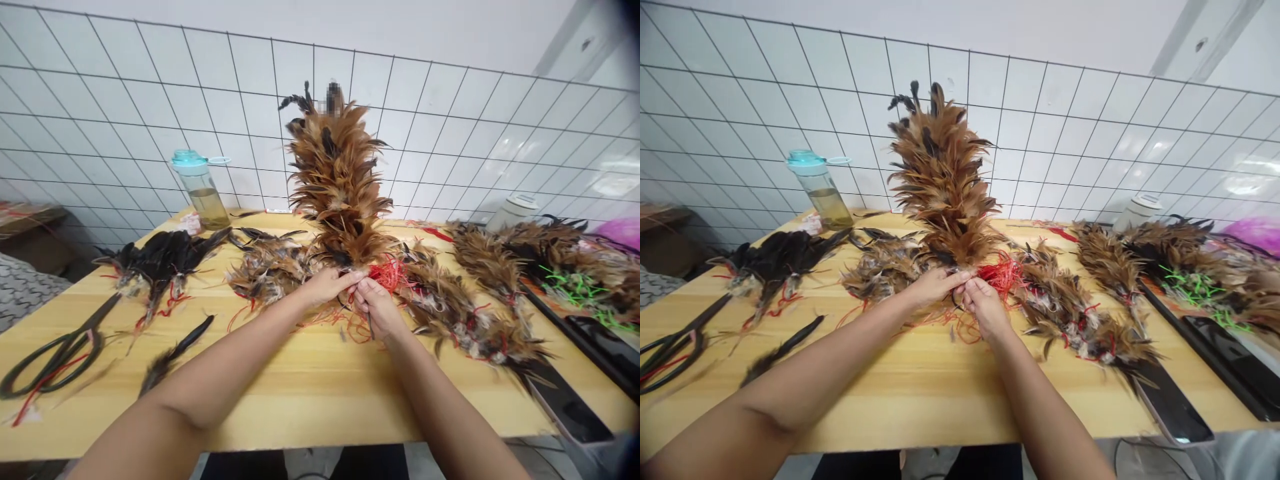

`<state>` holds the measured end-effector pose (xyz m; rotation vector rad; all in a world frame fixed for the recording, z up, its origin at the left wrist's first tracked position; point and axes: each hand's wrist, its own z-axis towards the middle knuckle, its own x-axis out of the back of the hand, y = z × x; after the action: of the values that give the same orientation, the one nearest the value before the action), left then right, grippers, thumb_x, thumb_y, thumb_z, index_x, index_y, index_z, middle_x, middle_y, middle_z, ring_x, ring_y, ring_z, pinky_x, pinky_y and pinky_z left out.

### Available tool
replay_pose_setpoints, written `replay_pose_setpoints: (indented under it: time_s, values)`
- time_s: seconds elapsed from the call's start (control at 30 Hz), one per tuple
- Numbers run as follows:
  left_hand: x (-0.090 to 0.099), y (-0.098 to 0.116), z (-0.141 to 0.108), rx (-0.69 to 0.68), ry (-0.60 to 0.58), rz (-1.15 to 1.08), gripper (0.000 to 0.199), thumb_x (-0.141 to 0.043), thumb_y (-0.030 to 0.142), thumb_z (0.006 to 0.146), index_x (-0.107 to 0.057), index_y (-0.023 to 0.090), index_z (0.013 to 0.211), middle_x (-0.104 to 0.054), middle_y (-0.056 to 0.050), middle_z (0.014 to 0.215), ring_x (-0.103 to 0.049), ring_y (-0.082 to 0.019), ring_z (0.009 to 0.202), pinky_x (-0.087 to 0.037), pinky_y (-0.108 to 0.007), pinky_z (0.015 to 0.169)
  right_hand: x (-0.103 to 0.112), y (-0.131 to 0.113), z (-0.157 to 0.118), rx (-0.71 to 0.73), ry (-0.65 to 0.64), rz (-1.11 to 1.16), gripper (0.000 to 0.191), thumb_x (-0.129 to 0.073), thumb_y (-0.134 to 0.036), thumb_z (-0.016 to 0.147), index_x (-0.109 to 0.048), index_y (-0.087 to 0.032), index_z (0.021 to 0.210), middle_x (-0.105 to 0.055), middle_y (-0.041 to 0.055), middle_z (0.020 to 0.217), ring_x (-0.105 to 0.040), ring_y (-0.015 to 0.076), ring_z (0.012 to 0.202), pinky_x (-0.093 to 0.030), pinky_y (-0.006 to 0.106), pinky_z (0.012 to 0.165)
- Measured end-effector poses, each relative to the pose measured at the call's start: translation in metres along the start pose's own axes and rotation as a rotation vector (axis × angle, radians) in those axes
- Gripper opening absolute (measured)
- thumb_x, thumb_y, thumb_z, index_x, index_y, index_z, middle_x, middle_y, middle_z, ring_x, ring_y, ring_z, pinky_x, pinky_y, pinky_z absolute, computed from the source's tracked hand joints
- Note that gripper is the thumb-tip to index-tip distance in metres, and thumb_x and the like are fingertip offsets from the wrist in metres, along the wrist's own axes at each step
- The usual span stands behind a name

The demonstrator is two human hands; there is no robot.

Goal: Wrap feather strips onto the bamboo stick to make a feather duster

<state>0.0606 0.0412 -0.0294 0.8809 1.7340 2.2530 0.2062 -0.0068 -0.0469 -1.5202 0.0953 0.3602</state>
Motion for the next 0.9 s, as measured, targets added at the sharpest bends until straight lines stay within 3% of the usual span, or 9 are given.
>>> replay_pose_setpoints:
  time_s: [0.2,0.3,0.43,0.6,0.73,0.9]
  values:
    - [-0.002,-0.006,0.005,-0.007,0.048,-0.236,0.048,-0.058,0.057,0.081,-0.056,0.013,0.063,-0.053,0.000,0.061,-0.047,-0.010,0.061,-0.037,-0.024,0.064,0.000,-0.004,-0.002,-0.038,-0.015,-0.029,0.041,-0.070,-0.055,0.071,-0.062,-0.016,0.081,-0.042,-0.0060,0.057,-0.030,0.0066,0.049,-0.022,0.023,0.049]
    - [0.006,-0.010,0.010,-0.028,0.209,-0.473,0.042,-0.067,0.053,0.075,-0.060,0.012,0.071,-0.055,0.001,0.062,-0.046,-0.009,0.058,-0.037,-0.023,0.060,0.005,-0.011,-0.007,-0.111,-0.108,-0.088,0.042,-0.073,-0.052,0.070,-0.065,-0.017,0.091,-0.048,-0.0042,0.065,-0.035,0.0068,0.055,-0.025,0.022,0.052]
    - [0.024,-0.014,0.016,-0.015,0.447,-0.651,0.040,-0.074,0.049,0.068,-0.055,0.013,0.063,-0.049,0.004,0.054,-0.038,-0.005,0.049,-0.031,-0.021,0.049,0.014,-0.015,-0.012,-0.195,-0.287,-0.209,0.043,-0.073,-0.053,0.072,-0.069,-0.014,0.092,-0.046,-0.0039,0.063,-0.035,0.0071,0.056,-0.023,0.023,0.053]
    - [0.039,-0.016,0.016,-0.013,0.527,-0.798,0.040,-0.078,0.043,0.062,-0.050,0.015,0.061,-0.043,0.007,0.051,-0.033,-0.003,0.046,-0.023,-0.019,0.045,0.022,-0.008,-0.011,-0.193,-0.413,-0.273,0.040,-0.070,-0.048,0.077,-0.071,-0.013,0.097,-0.047,-0.0030,0.064,-0.036,0.0074,0.058,-0.022,0.023,0.054]
    - [0.040,-0.012,0.014,-0.012,0.531,-0.865,0.040,-0.080,0.039,0.058,-0.049,0.015,0.064,-0.042,0.008,0.054,-0.032,-0.003,0.048,-0.021,-0.018,0.044,0.027,-0.005,-0.008,-0.147,-0.231,-0.234,0.039,-0.071,-0.049,0.076,-0.069,-0.014,0.093,-0.046,-0.0043,0.061,-0.034,0.0069,0.055,-0.022,0.023,0.052]
    - [0.030,-0.003,0.008,0.045,0.473,-0.794,0.039,-0.079,0.037,0.057,-0.048,0.015,0.064,-0.041,0.007,0.054,-0.032,-0.003,0.050,-0.024,-0.019,0.045,0.028,-0.005,-0.006,-0.081,-0.022,-0.182,0.043,-0.072,-0.053,0.070,-0.067,-0.013,0.085,-0.041,-0.0069,0.056,-0.030,0.0057,0.051,-0.020,0.022,0.050]
